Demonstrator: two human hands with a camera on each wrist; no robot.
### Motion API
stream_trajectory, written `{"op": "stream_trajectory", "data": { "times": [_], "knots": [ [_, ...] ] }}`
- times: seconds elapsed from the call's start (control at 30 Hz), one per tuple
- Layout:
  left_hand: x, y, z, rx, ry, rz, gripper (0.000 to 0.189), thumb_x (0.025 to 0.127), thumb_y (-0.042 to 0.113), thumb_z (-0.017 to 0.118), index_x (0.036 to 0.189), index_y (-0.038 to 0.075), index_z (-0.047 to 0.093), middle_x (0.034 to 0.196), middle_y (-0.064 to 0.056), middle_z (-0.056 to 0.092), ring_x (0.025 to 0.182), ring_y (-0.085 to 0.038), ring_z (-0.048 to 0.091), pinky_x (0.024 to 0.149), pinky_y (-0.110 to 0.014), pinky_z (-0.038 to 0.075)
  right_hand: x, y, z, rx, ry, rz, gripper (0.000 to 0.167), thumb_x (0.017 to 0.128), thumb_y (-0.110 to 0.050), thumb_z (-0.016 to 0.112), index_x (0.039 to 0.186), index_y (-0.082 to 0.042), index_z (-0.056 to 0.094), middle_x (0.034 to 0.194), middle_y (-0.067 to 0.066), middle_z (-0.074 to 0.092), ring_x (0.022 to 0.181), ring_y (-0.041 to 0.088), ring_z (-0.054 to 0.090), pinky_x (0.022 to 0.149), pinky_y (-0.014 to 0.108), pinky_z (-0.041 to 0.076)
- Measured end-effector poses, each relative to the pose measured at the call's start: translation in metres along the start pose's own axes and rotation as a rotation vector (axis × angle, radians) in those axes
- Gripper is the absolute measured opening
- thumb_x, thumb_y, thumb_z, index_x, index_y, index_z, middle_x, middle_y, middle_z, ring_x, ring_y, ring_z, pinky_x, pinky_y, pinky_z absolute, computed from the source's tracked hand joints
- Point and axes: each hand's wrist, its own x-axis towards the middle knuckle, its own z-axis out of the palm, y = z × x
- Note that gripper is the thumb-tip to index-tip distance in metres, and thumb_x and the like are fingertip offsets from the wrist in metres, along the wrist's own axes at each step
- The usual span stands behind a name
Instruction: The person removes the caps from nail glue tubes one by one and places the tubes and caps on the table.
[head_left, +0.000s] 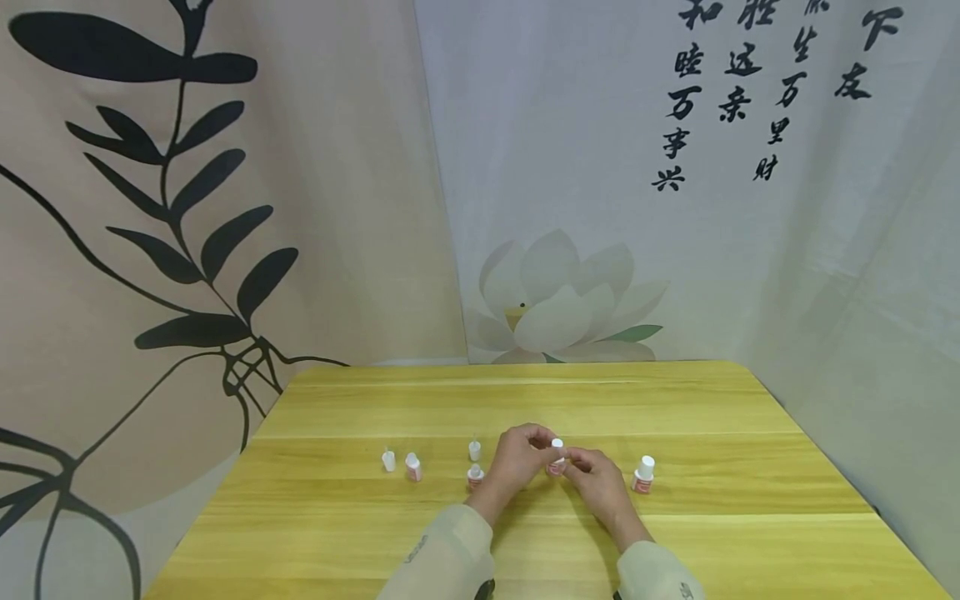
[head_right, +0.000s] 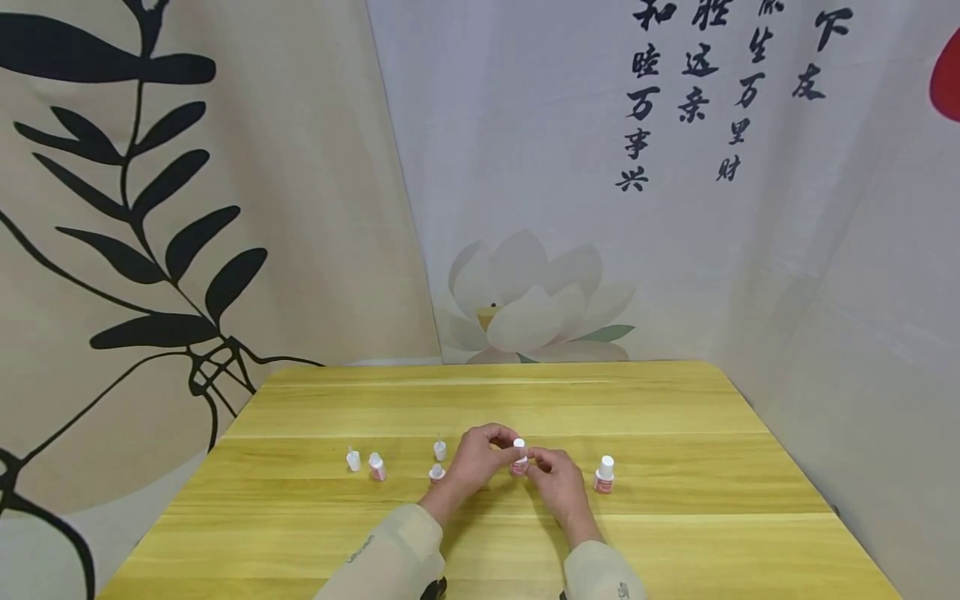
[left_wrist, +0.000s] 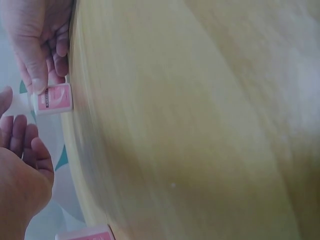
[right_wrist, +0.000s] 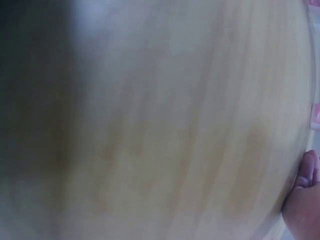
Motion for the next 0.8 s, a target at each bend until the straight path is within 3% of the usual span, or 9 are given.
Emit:
{"op": "stream_trajectory", "data": {
  "times": [0.17,0.4,0.63,0.8],
  "knots": [
    [-0.0009,0.0004,-0.0003,-0.011,0.000,0.003,0.016,0.082,0.022,0.083,0.089,0.013,0.071,0.084,0.007,0.065,0.082,-0.010,0.058,0.072,-0.028,0.050,-0.0002,-0.0008,0.0001,-0.005,-0.002,0.001,0.016,0.093,-0.022,0.070,0.107,-0.015,0.076,0.118,0.010,0.063,0.108,0.029,0.058,0.092,0.054,0.046],
    [-0.0009,0.0012,-0.0028,0.003,-0.042,0.019,0.023,0.085,0.022,0.080,0.104,0.011,0.074,0.093,0.008,0.065,0.090,-0.013,0.058,0.075,-0.029,0.050,-0.0011,-0.0017,-0.0002,-0.017,-0.026,0.003,0.017,0.093,-0.022,0.069,0.108,-0.017,0.075,0.125,0.011,0.062,0.112,0.030,0.057,0.094,0.057,0.044],
    [-0.0014,0.0025,-0.0027,0.039,-0.025,0.047,0.013,0.086,0.020,0.079,0.096,0.013,0.075,0.090,0.008,0.066,0.089,-0.011,0.058,0.076,-0.029,0.050,-0.0013,-0.0021,-0.0003,-0.012,-0.025,0.004,0.015,0.094,-0.021,0.069,0.107,-0.018,0.076,0.126,0.011,0.061,0.113,0.031,0.057,0.095,0.057,0.044],
    [-0.0012,0.0044,-0.0007,0.005,0.015,0.043,0.012,0.085,0.019,0.080,0.093,0.012,0.073,0.087,0.008,0.065,0.086,-0.011,0.057,0.074,-0.028,0.050,-0.0022,-0.0025,-0.0007,0.001,-0.030,0.018,0.020,0.093,-0.027,0.070,0.110,-0.018,0.075,0.126,0.011,0.060,0.113,0.030,0.056,0.093,0.056,0.045]
  ]
}}
